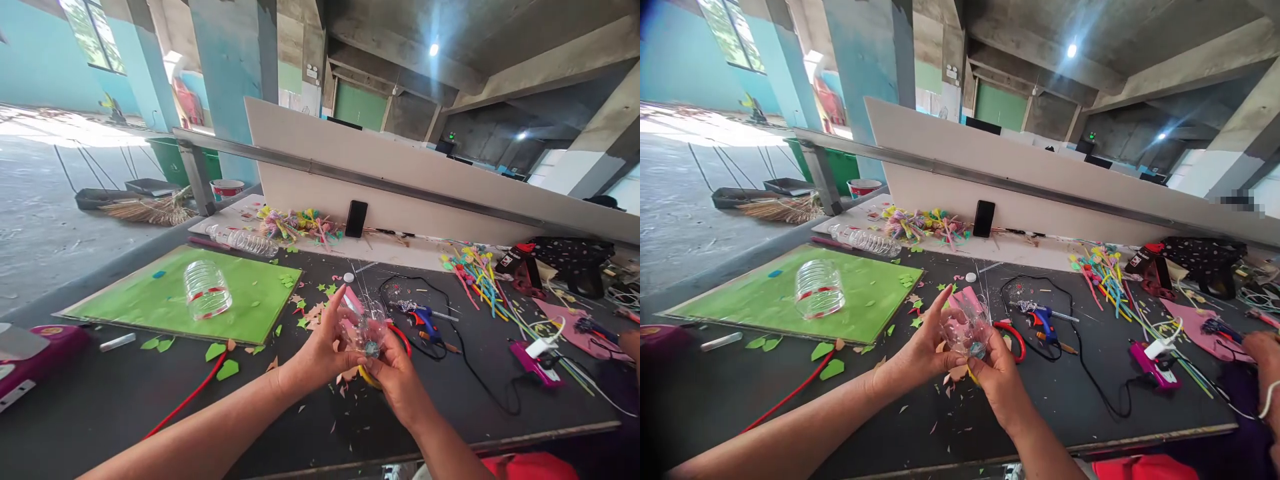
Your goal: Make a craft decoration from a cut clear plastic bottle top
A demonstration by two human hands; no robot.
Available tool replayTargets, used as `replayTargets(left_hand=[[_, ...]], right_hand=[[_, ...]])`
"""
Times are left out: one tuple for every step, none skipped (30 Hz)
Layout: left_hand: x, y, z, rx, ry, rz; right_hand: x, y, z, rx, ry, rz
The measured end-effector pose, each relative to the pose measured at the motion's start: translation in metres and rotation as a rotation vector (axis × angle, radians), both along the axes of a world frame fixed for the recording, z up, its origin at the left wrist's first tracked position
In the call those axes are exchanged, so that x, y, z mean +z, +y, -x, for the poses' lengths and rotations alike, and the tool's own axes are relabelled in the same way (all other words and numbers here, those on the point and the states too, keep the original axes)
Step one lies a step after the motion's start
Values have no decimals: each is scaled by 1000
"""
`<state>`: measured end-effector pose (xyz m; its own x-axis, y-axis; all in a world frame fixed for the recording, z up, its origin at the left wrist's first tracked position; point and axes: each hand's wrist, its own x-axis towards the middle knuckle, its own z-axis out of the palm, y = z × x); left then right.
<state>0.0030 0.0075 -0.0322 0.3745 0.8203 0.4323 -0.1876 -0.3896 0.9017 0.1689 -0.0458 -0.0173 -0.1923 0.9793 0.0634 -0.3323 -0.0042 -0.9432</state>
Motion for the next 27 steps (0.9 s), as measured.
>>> replayTargets(left_hand=[[1,-1,0,4,12,3],[3,-2,1,26,33,-6],[4,-2,2,67,62,-32],[5,-2,4,123,101,-74],[5,-2,5,188,149,-133],[6,-1,7,258,198,-205],[6,-1,9,322,243,-281],[7,-1,11,374,280,-358],[8,-2,13,413,309,-429],[10,-2,15,440,336,-494],[12,-3,17,453,363,-545],[15,-5,19,458,391,-586],[18,-6,20,460,414,-619],[21,-6,21,461,428,-648],[24,-6,22,456,433,-673],[27,-6,22,447,425,-696],[30,-6,22,434,412,-714],[32,-5,22,420,398,-729],[34,-5,23,407,387,-737],[36,-5,23,398,380,-739],[38,-5,23,393,374,-737],[39,-5,24,391,370,-732],[41,-6,24,388,369,-724],[42,-6,25,385,370,-715],[43,-7,25,382,372,-704],[44,-7,26,377,373,-693],[44,-7,26,370,371,-685]], right_hand=[[-1,0,-1,-11,3,1],[-2,0,-2,-22,2,3],[-3,1,-3,-38,-8,5],[-5,2,-5,-57,-31,6],[-6,2,-6,-79,-66,5],[-8,3,-8,-104,-110,1],[-10,4,-9,-128,-157,-3],[-11,4,-10,-149,-201,-8],[-12,5,-11,-164,-239,-14],[-12,4,-11,-173,-274,-20],[-13,4,-12,-181,-306,-24],[-13,4,-12,-188,-337,-22],[-12,3,-12,-192,-366,-16],[-12,3,-12,-198,-393,-7],[-11,2,-12,-200,-415,3],[-10,2,-12,-198,-428,11],[-9,1,-11,-192,-427,15],[-8,1,-11,-182,-412,17],[-7,0,-10,-172,-382,19],[-6,0,-10,-163,-343,21],[-6,0,-9,-151,-301,25],[-6,-1,-9,-139,-257,30],[-7,-1,-10,-124,-218,34],[-8,-1,-10,-110,-184,38],[-10,-2,-11,-98,-156,43],[-12,-2,-12,-90,-135,49],[-14,-2,-12,-86,-125,55]])
